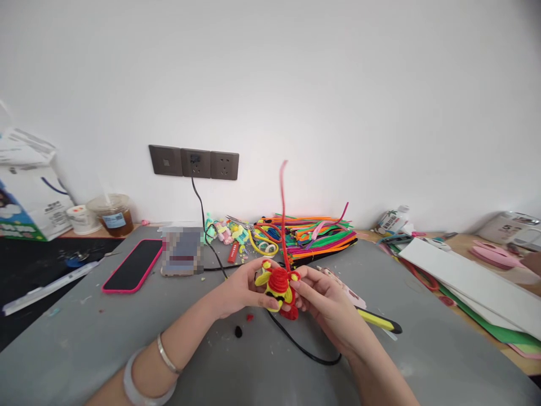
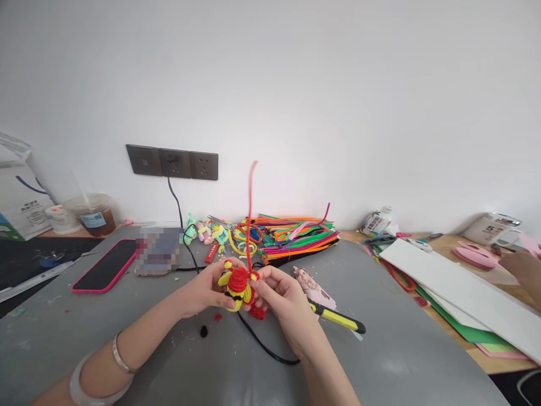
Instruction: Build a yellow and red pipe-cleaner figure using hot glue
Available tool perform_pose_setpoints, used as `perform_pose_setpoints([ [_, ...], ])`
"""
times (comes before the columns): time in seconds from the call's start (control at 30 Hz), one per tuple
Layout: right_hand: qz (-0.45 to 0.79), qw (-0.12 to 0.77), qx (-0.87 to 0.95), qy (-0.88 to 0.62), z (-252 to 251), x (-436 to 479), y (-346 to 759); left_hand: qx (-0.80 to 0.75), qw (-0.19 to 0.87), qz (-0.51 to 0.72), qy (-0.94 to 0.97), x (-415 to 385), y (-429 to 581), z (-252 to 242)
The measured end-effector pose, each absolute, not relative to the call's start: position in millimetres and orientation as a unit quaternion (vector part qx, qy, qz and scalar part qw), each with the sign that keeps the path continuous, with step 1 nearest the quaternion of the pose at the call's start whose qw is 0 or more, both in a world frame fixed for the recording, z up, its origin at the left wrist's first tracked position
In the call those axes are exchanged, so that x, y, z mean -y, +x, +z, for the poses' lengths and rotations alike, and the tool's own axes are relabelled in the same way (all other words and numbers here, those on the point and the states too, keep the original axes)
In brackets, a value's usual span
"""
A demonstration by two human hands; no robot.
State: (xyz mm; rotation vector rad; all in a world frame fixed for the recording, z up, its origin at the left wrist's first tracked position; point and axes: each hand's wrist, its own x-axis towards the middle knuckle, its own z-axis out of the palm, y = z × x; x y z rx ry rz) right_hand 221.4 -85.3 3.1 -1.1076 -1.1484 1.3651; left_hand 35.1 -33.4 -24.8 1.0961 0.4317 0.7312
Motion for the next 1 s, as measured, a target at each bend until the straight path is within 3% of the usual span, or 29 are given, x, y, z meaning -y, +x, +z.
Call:
perform_pose_setpoints([
  [0.37,0.466,0.52,0.535,-0.475,5,86,217,-0.202,0.769,0.349,0.496,34,37,-27],
  [0.7,0.451,0.509,0.546,-0.489,1,82,219,-0.244,0.744,0.387,0.486,31,37,-31],
  [0.87,0.373,0.569,0.506,-0.53,-6,85,222,-0.284,0.723,0.459,0.431,25,35,-26],
  [1.0,0.394,0.603,0.498,-0.482,-11,91,218,-0.301,0.699,0.517,0.391,15,31,-24],
])
